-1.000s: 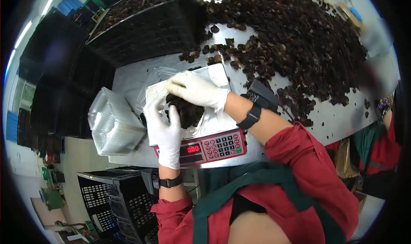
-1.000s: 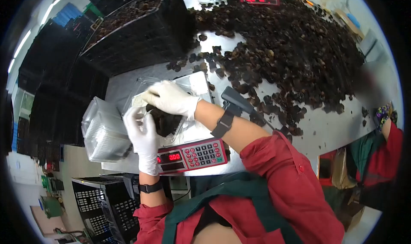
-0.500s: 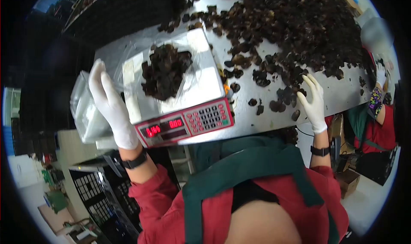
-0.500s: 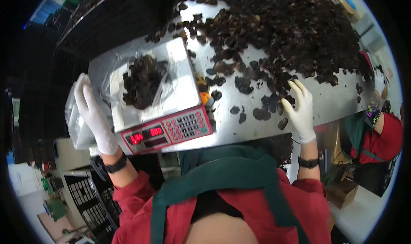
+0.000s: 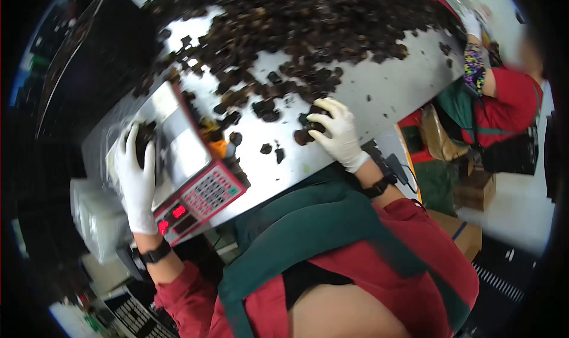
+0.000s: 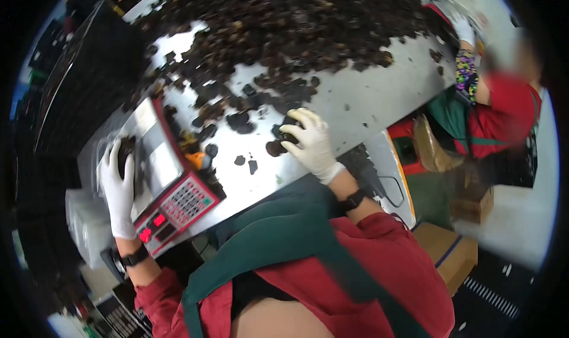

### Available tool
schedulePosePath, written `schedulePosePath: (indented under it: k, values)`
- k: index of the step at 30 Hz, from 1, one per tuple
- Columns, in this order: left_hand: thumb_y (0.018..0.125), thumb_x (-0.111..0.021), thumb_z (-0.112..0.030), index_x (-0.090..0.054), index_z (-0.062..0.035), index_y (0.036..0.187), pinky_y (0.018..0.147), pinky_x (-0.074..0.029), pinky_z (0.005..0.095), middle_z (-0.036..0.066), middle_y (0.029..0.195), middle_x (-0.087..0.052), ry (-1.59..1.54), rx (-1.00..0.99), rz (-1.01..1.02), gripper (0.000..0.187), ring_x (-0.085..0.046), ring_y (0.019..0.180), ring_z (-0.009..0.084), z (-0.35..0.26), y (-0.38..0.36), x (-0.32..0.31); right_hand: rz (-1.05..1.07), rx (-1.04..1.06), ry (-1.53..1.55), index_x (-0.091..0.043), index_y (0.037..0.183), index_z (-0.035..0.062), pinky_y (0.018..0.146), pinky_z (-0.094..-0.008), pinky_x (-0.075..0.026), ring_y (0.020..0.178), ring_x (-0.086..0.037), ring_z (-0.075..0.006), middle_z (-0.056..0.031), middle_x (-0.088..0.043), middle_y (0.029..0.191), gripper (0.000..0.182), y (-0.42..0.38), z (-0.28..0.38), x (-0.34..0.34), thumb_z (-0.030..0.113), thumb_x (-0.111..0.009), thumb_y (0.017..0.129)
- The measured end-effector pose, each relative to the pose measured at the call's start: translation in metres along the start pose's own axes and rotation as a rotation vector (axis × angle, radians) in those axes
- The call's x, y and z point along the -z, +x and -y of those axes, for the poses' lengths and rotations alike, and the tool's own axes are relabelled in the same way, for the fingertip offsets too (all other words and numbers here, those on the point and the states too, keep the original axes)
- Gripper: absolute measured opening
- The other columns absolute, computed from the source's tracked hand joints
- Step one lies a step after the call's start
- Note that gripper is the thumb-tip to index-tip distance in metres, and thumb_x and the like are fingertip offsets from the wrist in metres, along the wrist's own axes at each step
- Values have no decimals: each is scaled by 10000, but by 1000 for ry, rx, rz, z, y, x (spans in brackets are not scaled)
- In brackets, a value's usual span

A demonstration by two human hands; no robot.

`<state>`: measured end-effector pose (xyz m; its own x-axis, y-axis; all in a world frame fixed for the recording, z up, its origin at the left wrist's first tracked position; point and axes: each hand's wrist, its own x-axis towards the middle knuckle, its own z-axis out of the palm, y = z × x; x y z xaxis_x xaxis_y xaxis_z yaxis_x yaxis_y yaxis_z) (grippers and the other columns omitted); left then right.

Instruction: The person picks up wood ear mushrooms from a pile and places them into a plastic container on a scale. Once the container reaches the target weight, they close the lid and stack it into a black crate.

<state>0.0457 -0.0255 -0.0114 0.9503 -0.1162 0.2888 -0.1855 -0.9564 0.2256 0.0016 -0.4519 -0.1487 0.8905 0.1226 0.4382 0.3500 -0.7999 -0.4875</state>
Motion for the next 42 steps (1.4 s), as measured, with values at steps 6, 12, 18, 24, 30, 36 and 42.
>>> schedulePosePath:
  k: [6,12,18,24,30,36,42]
  values:
    - [928,-606,-34,-575,-37,1326,1096,-380,407,161,1297,-587,-20,-43,-77,399,-522,1262,325,17,-8,-2,-11,12,93,-711,892,101,938,-397,-472,1091,-564,-288,-49,-656,1090,144,23,-35,-8,139,-750,760]
    - [955,-610,-50,-519,-37,1390,1122,-370,423,160,1418,-492,-13,-24,-138,445,-472,1333,319,0,-12,4,59,139,18,-695,1013,131,843,-364,-534,1005,-580,-256,-17,-646,1055,234,33,-30,-7,144,-731,782]
    - [969,-580,-18,-482,5,1412,1138,-382,432,172,1451,-456,-45,85,-393,455,-465,1353,313,-15,-26,12,-76,40,130,-704,926,140,664,-320,-548,808,-649,-196,6,-626,878,110,67,-2,-4,133,-713,817]
    - [963,-564,0,-494,29,1393,1116,-393,421,164,1435,-484,-11,139,-445,436,-465,1349,304,-22,-52,20,381,101,-79,-668,1042,143,678,-389,-557,833,-687,-243,-54,-653,882,255,76,36,-46,287,-713,836]
    - [953,-576,-7,-539,25,1356,1068,-414,403,177,1419,-509,-6,242,-487,405,-495,1305,315,-14,-85,27,488,-6,119,-712,972,86,720,-375,-562,832,-711,-287,-124,-727,923,199,101,41,-32,210,-693,818]
    - [977,-554,-24,-527,43,1357,1093,-397,405,177,1372,-522,-186,340,-543,386,-516,1283,304,14,-98,21,403,206,705,-716,970,54,734,-326,-557,820,-725,-247,-114,-728,903,189,187,150,-27,168,-709,820]
    - [1025,-501,-112,-489,27,1407,1114,-373,391,182,1402,-510,-347,324,-576,407,-499,1301,296,17,-77,11,217,860,576,-690,955,138,797,-365,-529,907,-649,-249,-40,-674,912,199,217,271,-105,271,-706,808]
